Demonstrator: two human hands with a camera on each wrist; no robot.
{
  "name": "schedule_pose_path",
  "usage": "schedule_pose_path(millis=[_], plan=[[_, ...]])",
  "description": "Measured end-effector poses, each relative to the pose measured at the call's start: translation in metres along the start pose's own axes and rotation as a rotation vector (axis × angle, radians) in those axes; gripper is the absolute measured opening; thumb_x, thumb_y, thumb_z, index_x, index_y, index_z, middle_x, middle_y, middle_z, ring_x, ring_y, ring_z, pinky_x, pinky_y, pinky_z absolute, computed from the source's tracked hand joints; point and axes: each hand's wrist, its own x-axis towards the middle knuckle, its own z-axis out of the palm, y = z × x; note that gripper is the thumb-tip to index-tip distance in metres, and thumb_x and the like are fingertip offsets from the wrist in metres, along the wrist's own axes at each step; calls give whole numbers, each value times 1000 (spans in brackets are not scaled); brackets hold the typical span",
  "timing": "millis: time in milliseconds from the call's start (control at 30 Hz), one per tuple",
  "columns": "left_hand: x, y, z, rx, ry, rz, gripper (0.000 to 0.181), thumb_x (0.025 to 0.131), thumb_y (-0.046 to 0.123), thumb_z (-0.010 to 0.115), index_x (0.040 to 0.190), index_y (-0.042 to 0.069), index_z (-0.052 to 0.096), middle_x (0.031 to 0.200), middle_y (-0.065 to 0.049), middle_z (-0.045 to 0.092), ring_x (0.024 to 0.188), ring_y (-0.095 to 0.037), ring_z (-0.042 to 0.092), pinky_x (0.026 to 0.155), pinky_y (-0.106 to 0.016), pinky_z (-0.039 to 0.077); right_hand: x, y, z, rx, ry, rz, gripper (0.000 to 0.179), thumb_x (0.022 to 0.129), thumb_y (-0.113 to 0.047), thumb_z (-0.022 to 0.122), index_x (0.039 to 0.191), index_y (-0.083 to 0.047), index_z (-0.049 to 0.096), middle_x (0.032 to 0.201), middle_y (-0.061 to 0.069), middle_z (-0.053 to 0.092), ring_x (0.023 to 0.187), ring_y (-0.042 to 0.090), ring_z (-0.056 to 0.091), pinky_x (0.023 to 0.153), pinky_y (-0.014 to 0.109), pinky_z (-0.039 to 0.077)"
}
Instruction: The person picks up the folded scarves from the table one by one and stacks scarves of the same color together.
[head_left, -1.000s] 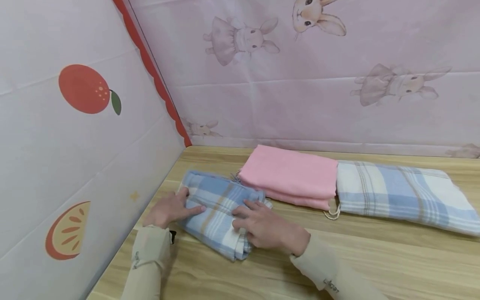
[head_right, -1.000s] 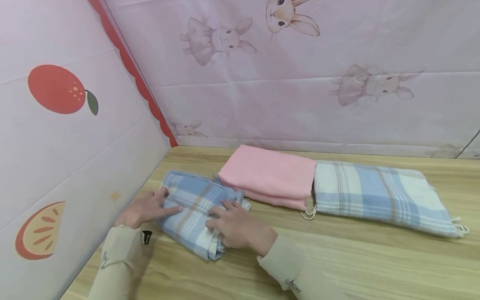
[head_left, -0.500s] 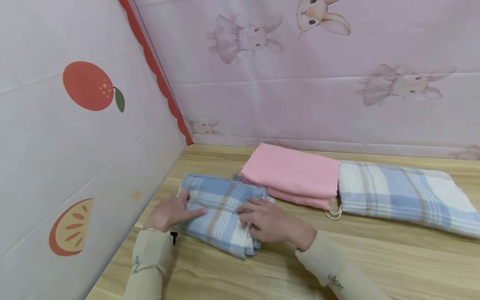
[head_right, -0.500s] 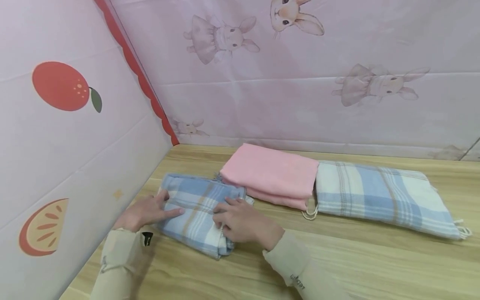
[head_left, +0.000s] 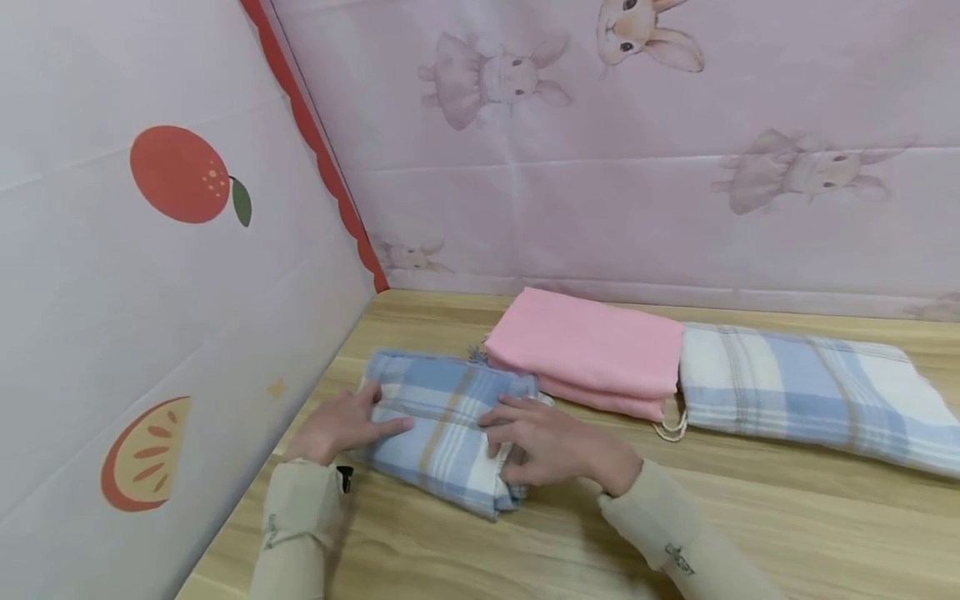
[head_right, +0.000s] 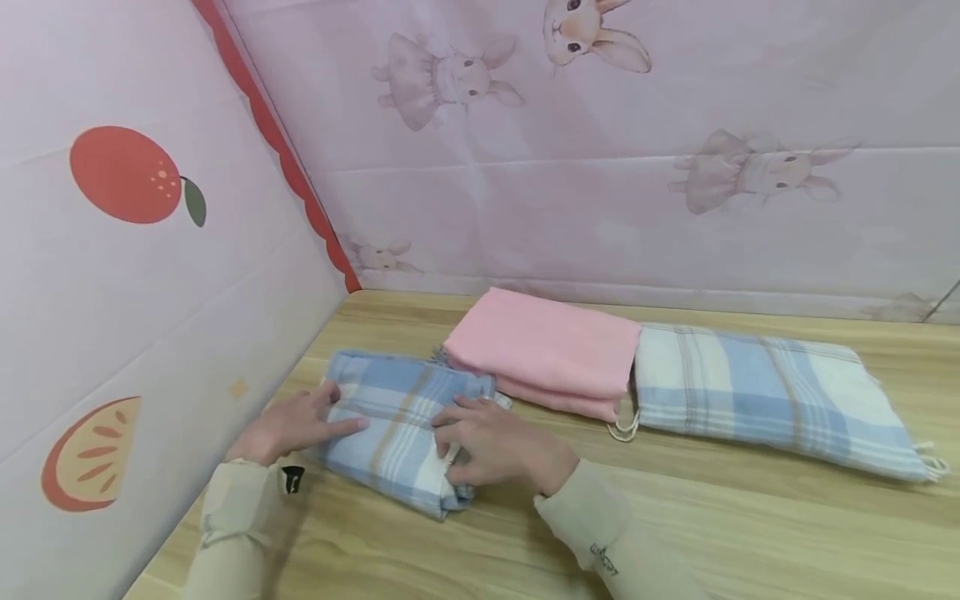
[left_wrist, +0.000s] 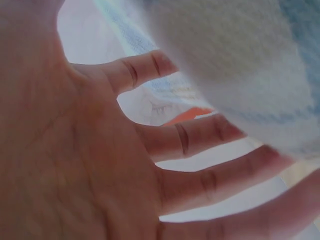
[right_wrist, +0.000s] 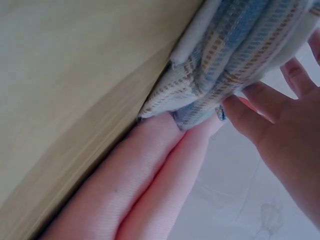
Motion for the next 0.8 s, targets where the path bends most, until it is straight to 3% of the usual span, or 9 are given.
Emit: schedule_pose_path(millis=[133, 233, 367, 467, 600, 700, 800], plan=[[-2, -8, -4, -27, -4, 37, 65, 89, 59, 69, 118, 3, 54, 105, -17, 65, 91, -32, 61, 77, -49, 50, 3, 0, 1, 45, 10, 14, 13, 96, -30, 72, 97, -17, 73, 144, 12, 56, 144, 48, 32, 115, 62, 24], [-4, -17, -7, -75, 6, 71, 56, 93, 53, 67, 118, 4, 56, 113, -19, 66, 95, -31, 62, 80, -48, 50, 4, -1, 3, 48, 48, 13, 13, 99, -28, 68, 90, -19, 73, 141, 11, 58, 143, 46, 35, 116, 59, 24], [-6, -26, -10, -146, 29, 101, 40, 98, 41, 65, 114, 5, 58, 95, -13, 65, 81, -24, 58, 70, -41, 47, 5, -5, 6, 12, 105, 8, 17, 99, -18, 68, 82, -20, 70, 136, 11, 62, 140, 43, 41, 117, 55, 26], [-6, -27, -11, -179, 40, 125, 31, 100, 34, 64, 110, 4, 58, 75, -4, 54, 68, -20, 49, 62, -35, 41, 7, -7, 8, -33, 147, -2, 17, 97, -13, 69, 80, -16, 69, 131, 12, 65, 136, 41, 47, 115, 54, 30], [-4, -26, -10, -180, 53, 144, 28, 101, 29, 64, 108, 3, 58, 68, -2, 48, 64, -19, 46, 58, -34, 38, 9, -9, 10, -97, 225, -14, 15, 94, -8, 71, 79, -11, 72, 121, 12, 69, 124, 34, 58, 109, 49, 41], [-2, -26, -10, -158, 66, 139, 37, 101, 30, 64, 118, -2, 56, 81, -10, 58, 74, -25, 55, 64, -41, 46, 11, -10, 13, -152, 309, 1, 15, 90, -6, 73, 76, -9, 71, 114, 12, 70, 111, 31, 63, 98, 45, 50], [-1, -26, -11, -146, 78, 122, 55, 101, 33, 63, 134, -7, 45, 102, -21, 63, 96, -37, 61, 81, -53, 50, 11, -12, 15, -211, 377, 43, 16, 86, -5, 75, 72, -10, 68, 110, 12, 69, 102, 30, 63, 87, 44, 53]])
